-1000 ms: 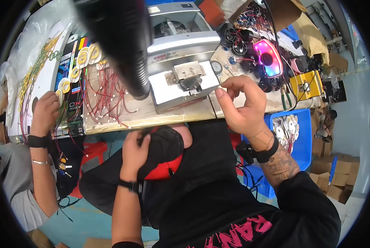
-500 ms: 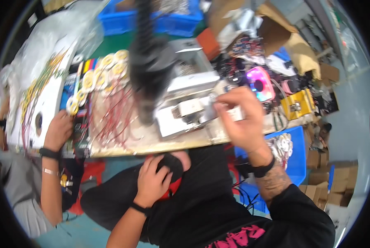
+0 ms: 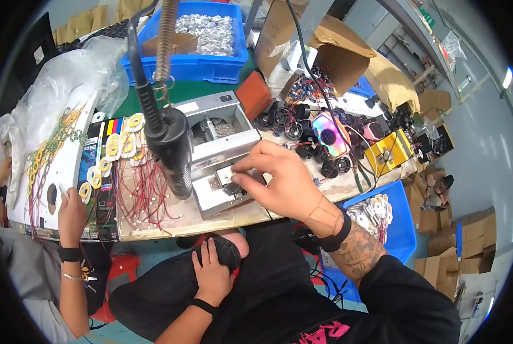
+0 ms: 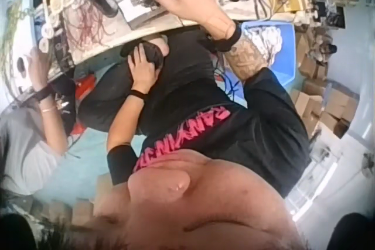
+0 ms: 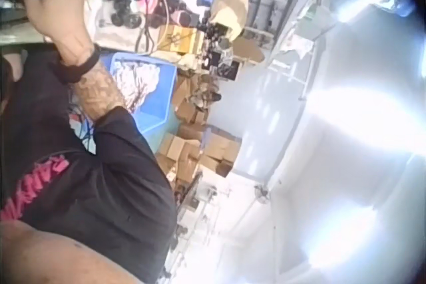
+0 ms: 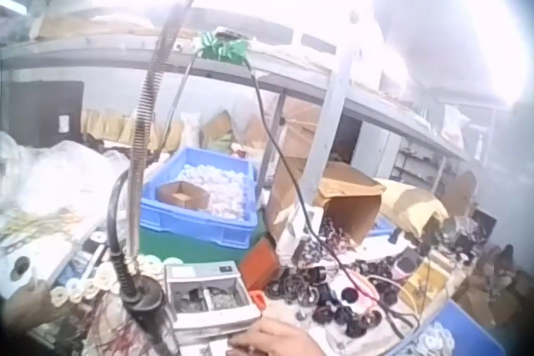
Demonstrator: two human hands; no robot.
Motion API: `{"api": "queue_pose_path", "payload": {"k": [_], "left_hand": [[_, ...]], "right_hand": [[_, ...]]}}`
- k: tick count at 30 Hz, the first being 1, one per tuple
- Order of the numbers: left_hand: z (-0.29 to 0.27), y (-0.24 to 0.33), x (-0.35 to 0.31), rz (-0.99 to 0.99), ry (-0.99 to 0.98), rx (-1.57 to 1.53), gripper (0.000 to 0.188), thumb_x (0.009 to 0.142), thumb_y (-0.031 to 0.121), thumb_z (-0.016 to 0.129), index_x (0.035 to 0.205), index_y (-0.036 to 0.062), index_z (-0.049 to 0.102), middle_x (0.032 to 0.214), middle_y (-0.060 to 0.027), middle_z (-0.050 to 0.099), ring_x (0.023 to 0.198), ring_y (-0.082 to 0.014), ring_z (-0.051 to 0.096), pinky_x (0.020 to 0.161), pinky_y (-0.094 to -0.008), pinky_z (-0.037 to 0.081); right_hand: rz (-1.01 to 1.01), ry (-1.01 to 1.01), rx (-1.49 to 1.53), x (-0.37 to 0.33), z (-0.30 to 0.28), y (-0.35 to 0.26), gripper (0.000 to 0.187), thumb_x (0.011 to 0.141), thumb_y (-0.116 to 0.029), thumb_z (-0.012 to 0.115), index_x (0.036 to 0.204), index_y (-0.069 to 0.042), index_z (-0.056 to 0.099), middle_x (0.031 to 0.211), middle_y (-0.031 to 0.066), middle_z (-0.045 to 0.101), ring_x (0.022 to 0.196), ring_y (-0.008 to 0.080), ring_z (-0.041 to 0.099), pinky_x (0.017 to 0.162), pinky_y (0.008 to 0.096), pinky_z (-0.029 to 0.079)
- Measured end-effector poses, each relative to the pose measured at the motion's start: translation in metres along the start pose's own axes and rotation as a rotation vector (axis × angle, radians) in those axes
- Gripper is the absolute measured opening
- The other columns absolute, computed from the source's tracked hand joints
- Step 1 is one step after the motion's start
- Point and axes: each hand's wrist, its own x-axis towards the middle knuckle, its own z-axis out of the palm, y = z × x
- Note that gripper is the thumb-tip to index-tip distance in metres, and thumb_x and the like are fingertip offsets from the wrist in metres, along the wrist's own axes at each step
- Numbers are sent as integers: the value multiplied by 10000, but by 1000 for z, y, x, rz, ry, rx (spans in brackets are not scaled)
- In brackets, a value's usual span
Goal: Assembling electronic components using a small screw-fed machine and pliers at a workbench.
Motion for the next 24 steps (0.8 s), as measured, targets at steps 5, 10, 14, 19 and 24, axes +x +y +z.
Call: {"api": "queue_pose_path", "payload": {"k": [5, 10, 14, 19, 24], "left_hand": [[2, 2, 0, 2, 4, 5, 238, 761, 344, 904, 878, 138, 883, 1754, -256, 284, 1609, -446, 263, 1279, -669, 205], [4, 5, -2, -6, 12, 32, 229, 767, 335, 895, 891, 141, 884, 1756, -252, 282, 1612, -441, 258, 1278, -678, 202], [8, 4, -4, -5, 22, 53, 230, 776, 350, 891, 883, 147, 886, 1762, -247, 273, 1617, -436, 251, 1280, -682, 199], [2, 5, -3, -16, -16, 50, 242, 776, 368, 892, 894, 157, 892, 1766, -237, 272, 1619, -433, 248, 1281, -688, 196], [8, 0, -9, -6, 25, 40, 245, 756, 355, 891, 894, 152, 898, 1779, -221, 261, 1634, -412, 239, 1278, -698, 200]], "right_hand": [[19, -55, -68, 5, -1, -4, 99, 909, -59, 794, 1002, -37, 771, 951, 112, 683, 824, 282, 694, 746, 373, 560], [-68, -83, -101, 5, 3, 0, 85, 928, -59, 766, 1000, -29, 730, 987, 132, 657, 918, 332, 693, 807, 405, 562], [-34, -53, -110, 4, 3, -13, 70, 921, -60, 710, 972, -13, 698, 970, 160, 654, 931, 399, 679, 833, 477, 566], [-54, -71, -197, 4, 7, -7, 71, 914, -34, 709, 982, -17, 695, 982, 160, 663, 953, 399, 683, 840, 473, 565], [-107, -30, -202, 7, 8, -11, 67, 922, -47, 745, 967, -22, 703, 962, 151, 675, 907, 373, 693, 802, 453, 562]]}}
